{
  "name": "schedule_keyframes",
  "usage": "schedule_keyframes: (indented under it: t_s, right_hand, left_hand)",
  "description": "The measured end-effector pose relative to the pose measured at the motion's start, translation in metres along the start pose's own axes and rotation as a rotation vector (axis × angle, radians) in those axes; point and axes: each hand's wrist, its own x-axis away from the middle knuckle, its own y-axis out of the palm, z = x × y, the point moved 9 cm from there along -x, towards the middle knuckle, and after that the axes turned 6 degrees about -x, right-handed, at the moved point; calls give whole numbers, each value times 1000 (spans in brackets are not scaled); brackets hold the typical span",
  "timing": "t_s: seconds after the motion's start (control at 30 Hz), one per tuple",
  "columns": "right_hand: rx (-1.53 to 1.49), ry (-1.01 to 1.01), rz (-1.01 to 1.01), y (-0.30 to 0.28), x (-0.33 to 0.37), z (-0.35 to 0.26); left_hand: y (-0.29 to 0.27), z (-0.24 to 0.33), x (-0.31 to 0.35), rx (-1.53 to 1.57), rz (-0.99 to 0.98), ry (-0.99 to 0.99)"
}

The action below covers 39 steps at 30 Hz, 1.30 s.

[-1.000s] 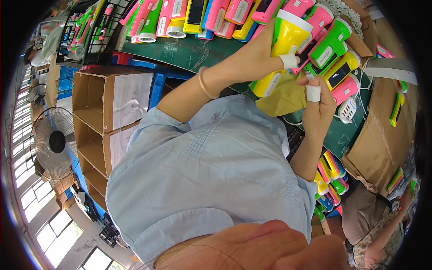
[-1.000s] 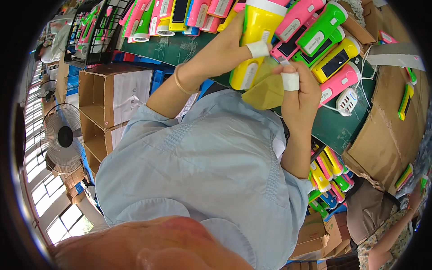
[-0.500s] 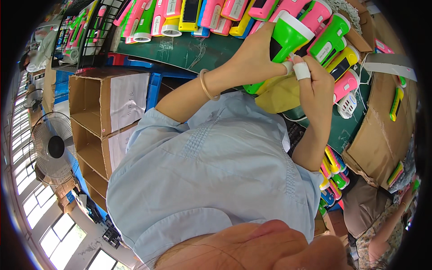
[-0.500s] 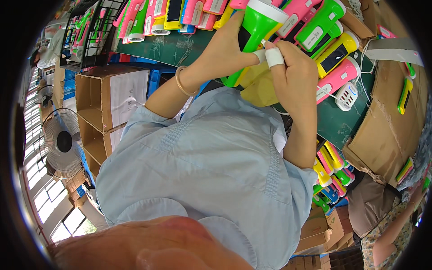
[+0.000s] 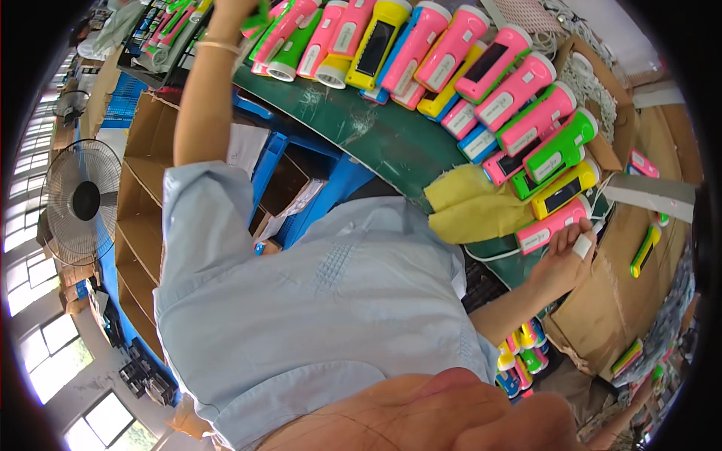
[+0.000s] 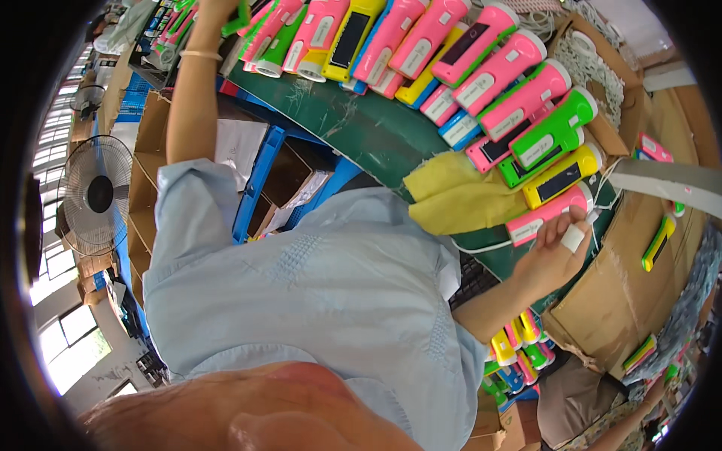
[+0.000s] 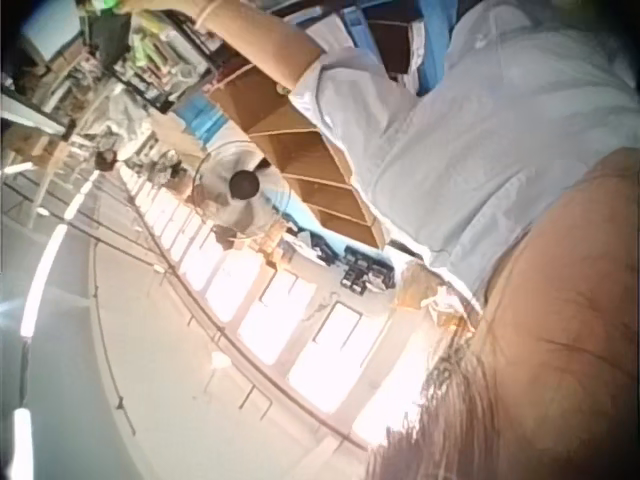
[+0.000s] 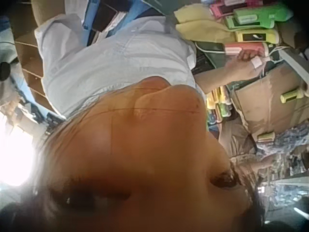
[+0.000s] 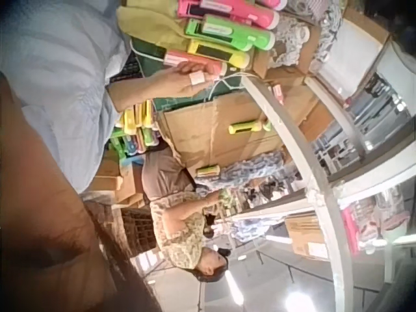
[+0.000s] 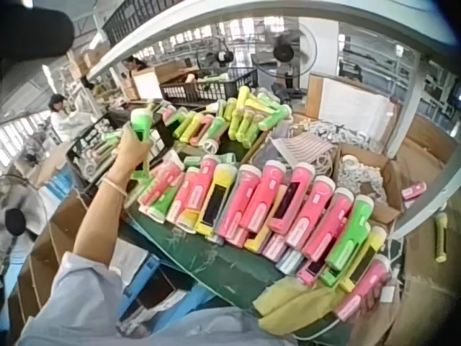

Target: The recorder is testing the functionality of various colored plastic flashlights and wiping them with a cloth.

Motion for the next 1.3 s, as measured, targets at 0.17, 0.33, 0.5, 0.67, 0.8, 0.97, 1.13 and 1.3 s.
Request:
schedule_keyframes:
  t_s: [0.17,0.33,0.5,0.67,0.8,0.97,1.13,1.3]
  right_hand:
    - [160,86,26,-18,10,25]
    - [232,49,-5,22,21,30]
    - [324,77,-284,48,17,47]
    - [325,80,-298,38,24,45]
    - [338,138,-328,33,27,51]
    - [282,197,-506,61,26,54]
    - [202,249,-675,102,23,56]
    - [30,209,-768,133,32,47]
  left_hand:
    - [29,-85,-86,-297,38,-71]
    - [134,25,-74,91,-260,483]
    - [267,44,-39,-69,-444,334]
    - [204,111,-33,-472,-494,752]
    - [60,128,-29,245,-119,679]
    - [-51,196,45,725,-318,931]
    - [-92,263,135,661,-507,1115]
    - [-106,309,156,719,-784,928]
